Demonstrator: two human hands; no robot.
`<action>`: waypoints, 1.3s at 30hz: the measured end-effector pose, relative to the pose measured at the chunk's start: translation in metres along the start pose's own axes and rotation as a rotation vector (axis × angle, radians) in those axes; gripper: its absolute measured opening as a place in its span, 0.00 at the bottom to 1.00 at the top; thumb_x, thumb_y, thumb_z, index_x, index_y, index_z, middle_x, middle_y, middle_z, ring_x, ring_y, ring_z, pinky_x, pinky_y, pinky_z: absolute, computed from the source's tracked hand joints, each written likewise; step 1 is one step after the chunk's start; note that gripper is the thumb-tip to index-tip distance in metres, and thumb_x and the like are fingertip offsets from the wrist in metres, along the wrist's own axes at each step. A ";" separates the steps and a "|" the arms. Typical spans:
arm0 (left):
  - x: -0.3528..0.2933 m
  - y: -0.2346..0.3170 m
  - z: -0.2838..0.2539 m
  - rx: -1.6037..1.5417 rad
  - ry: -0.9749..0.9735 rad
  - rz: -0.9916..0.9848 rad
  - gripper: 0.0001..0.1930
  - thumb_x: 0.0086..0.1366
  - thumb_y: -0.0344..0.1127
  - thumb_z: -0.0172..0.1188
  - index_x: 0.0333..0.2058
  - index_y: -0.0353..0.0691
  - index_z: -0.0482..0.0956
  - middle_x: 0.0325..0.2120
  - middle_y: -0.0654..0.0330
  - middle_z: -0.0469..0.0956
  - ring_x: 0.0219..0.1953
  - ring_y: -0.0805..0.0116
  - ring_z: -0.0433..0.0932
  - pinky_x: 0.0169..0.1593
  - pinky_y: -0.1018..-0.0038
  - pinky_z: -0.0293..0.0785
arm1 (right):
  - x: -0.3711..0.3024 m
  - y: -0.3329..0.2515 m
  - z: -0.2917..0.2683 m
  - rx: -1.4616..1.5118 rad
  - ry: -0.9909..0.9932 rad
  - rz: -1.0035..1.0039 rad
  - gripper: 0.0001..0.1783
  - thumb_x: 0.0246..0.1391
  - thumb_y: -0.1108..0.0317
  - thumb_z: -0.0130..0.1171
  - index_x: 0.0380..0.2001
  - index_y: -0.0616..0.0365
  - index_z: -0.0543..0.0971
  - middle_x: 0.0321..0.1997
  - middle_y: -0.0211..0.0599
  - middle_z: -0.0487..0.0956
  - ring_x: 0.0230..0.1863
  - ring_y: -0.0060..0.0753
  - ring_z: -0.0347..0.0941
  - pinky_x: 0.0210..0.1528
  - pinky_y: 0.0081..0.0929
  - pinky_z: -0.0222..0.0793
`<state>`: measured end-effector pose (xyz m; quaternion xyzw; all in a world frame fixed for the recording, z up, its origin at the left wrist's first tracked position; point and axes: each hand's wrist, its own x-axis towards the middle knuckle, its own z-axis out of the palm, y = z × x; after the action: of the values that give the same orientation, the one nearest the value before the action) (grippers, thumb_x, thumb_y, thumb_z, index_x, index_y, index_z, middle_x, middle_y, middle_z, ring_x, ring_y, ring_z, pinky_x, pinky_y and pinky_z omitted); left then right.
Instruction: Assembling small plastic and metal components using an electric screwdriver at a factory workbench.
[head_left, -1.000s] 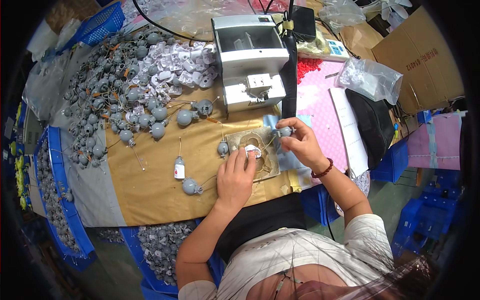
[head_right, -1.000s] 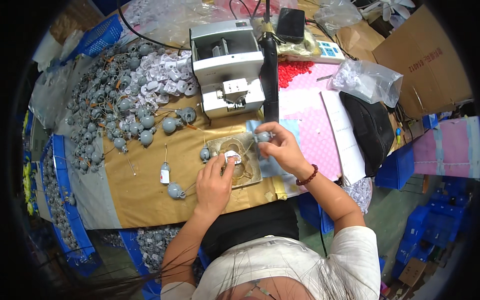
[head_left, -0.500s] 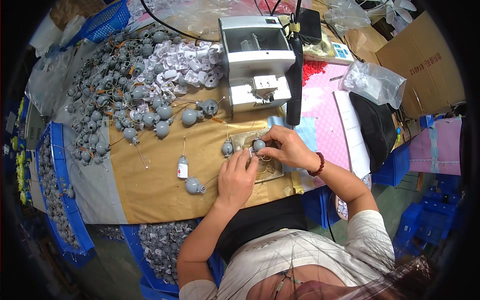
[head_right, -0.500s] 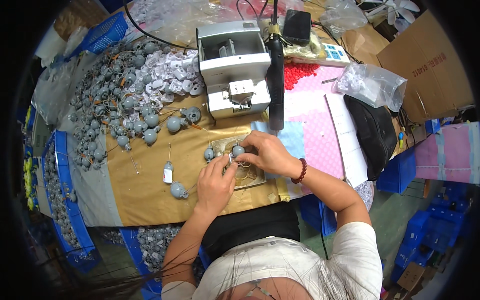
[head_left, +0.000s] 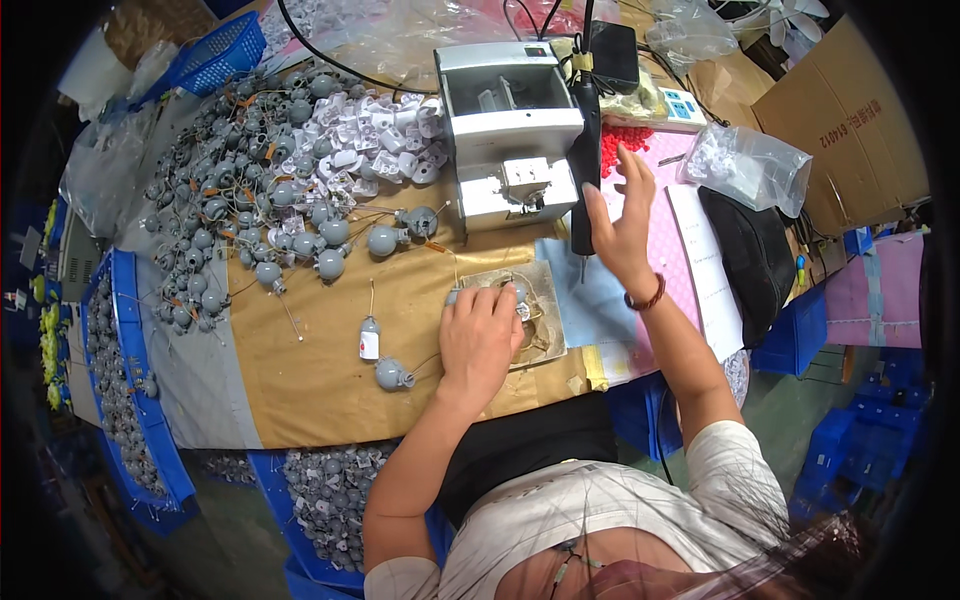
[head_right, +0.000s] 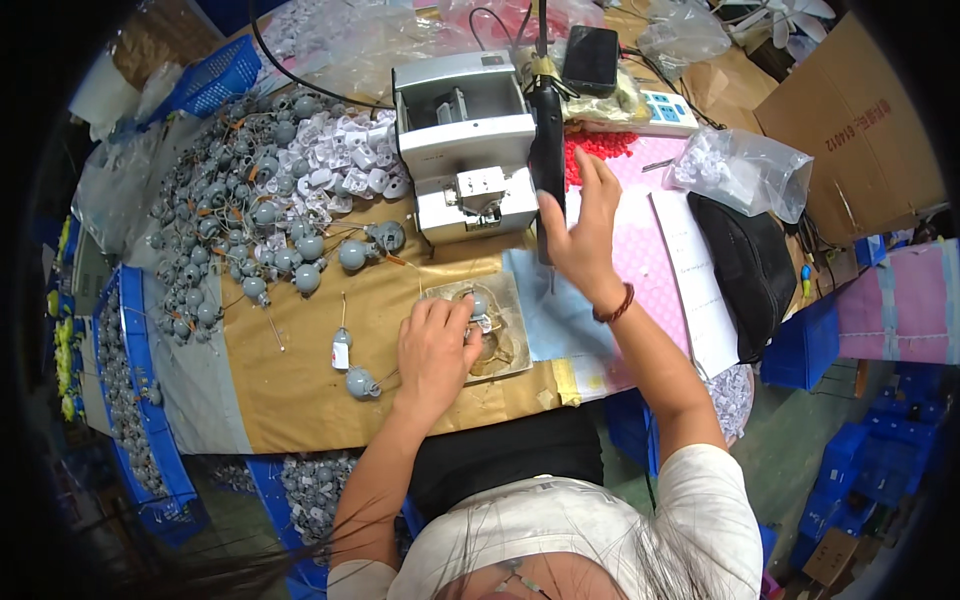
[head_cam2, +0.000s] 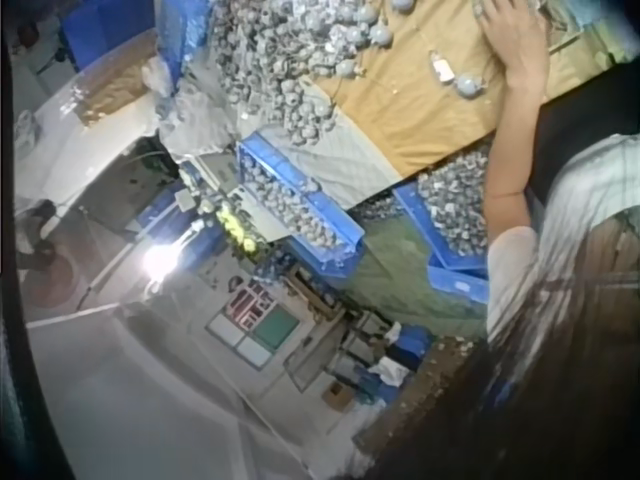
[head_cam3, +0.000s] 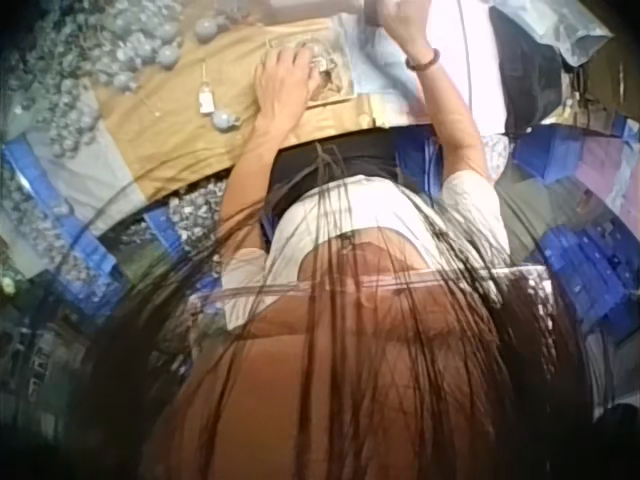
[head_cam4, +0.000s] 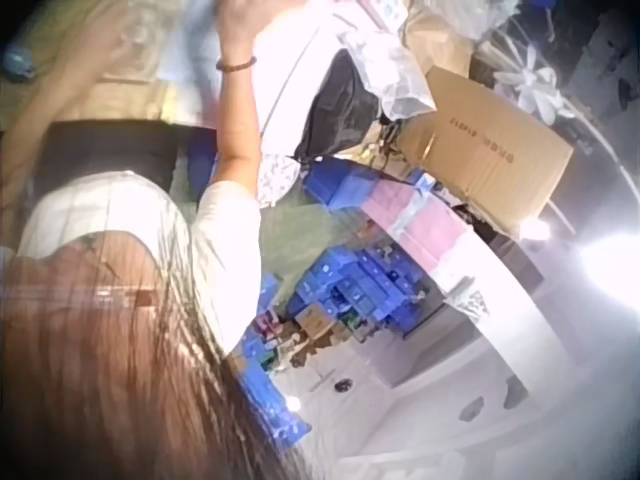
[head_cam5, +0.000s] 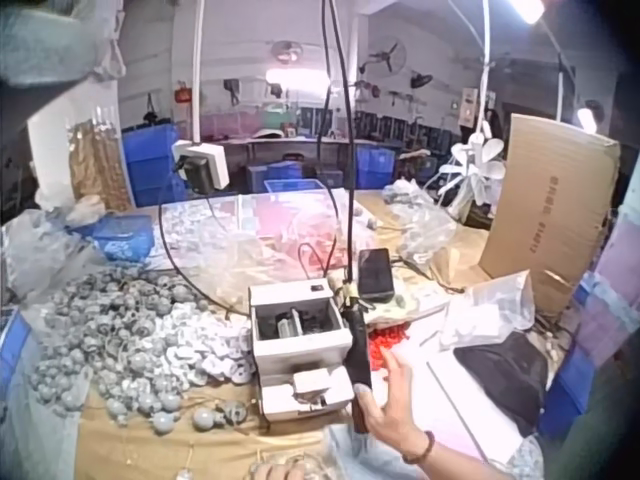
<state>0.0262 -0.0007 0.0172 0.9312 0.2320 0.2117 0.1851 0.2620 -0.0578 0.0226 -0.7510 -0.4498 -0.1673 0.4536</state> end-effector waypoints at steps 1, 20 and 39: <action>0.001 0.001 0.002 0.008 0.007 0.007 0.21 0.52 0.33 0.68 0.47 0.40 0.79 0.37 0.61 0.76 0.46 0.59 0.74 0.47 0.62 0.71 | 0.003 0.021 0.009 0.063 -0.054 0.025 0.35 0.58 0.68 0.63 0.65 0.67 0.63 0.56 0.53 0.73 0.55 0.50 0.69 0.60 0.40 0.64; 0.000 0.003 0.005 0.002 0.065 -0.021 0.20 0.52 0.32 0.67 0.46 0.42 0.79 0.36 0.60 0.78 0.43 0.58 0.75 0.43 0.62 0.71 | 0.097 -0.084 0.024 0.965 -0.099 0.069 0.21 0.49 0.77 0.69 0.44 0.59 0.71 0.30 0.27 0.78 0.29 0.17 0.73 0.32 0.21 0.71; -0.005 0.002 0.004 -0.125 -0.033 -0.144 0.14 0.58 0.33 0.62 0.44 0.42 0.76 0.34 0.56 0.76 0.31 0.51 0.79 0.32 0.57 0.76 | -0.002 -0.103 -0.007 0.966 -0.452 0.133 0.43 0.51 0.89 0.58 0.69 0.65 0.53 0.34 0.36 0.77 0.32 0.22 0.75 0.36 0.21 0.71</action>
<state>0.0247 -0.0056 0.0130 0.9021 0.2814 0.1967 0.2614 0.1766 -0.0459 0.0799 -0.5010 -0.5135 0.2534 0.6489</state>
